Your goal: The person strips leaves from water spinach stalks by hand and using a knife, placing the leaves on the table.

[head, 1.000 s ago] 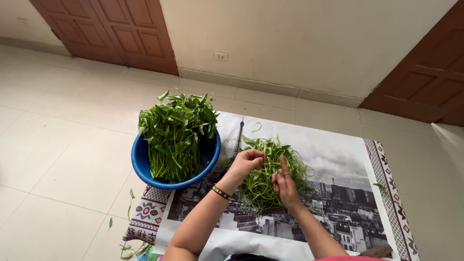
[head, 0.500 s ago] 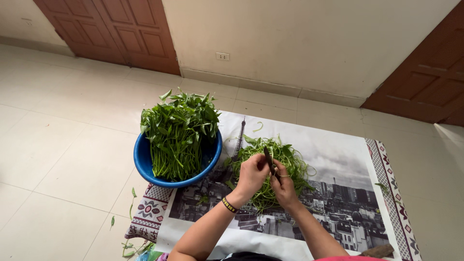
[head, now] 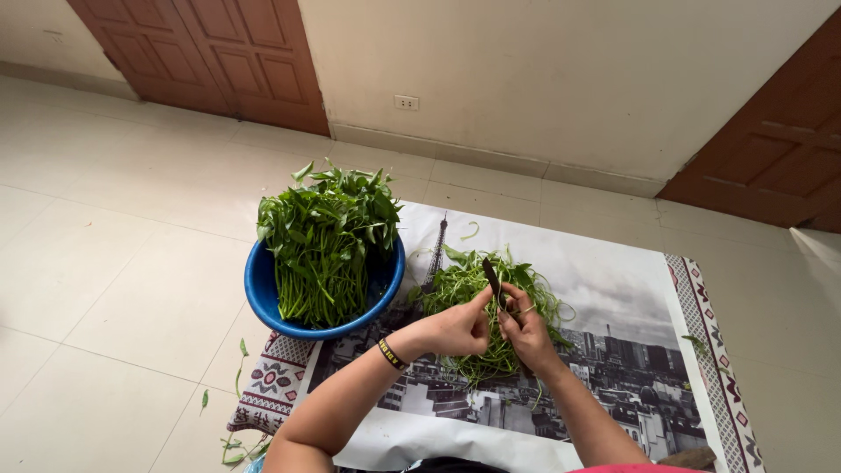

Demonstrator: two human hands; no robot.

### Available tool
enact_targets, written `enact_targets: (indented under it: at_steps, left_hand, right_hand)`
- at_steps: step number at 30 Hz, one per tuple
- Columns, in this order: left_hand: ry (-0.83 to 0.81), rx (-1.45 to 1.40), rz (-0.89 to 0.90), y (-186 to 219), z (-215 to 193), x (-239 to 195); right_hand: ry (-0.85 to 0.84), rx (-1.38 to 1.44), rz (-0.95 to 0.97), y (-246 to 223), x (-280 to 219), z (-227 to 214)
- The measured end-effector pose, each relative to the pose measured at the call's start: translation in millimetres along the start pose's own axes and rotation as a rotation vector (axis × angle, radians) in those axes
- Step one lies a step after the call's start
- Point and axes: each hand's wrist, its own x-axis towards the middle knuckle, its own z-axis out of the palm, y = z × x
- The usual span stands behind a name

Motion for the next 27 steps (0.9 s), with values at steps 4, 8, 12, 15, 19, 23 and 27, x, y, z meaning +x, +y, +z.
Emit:
enact_targets:
  at_steps: [4, 8, 12, 15, 19, 23, 27]
  left_hand:
    - [-0.085, -0.043, 0.020, -16.7, -1.0, 1.3]
    - [-0.030, -0.117, 0.058, -45.2, 12.0, 14.6]
    - [0.264, 0.200, -0.014, -81.5, 38.1, 26.1]
    - [0.587, 0.558, -0.153, -111.6, 34.4, 21.5]
    - [1.026, 0.500, -0.349, -149.2, -4.1, -15.5]
    - [1.363, 0.806, -0.720, -207.2, -48.5, -72.5]
    - [1.231, 0.954, -0.919, -249.3, -67.5, -116.2]
  right_hand:
    - [-0.036, 0.153, 0.023, -2.4, 4.6, -3.0]
    - [0.047, 0.491, 0.158, 21.3, 24.0, -13.5]
    - [0.178, 0.927, 0.397, 79.0, 52.1, -35.9]
    - [0.213, 0.811, 0.657, 120.4, 52.8, -45.3]
    - [-0.009, 1.040, 0.644, 139.6, 37.8, -52.0]
    - [0.259, 1.026, 0.711, 109.3, 5.1, -46.6]
    - [0.090, 0.863, 0.707, 96.9, -8.4, -29.9]
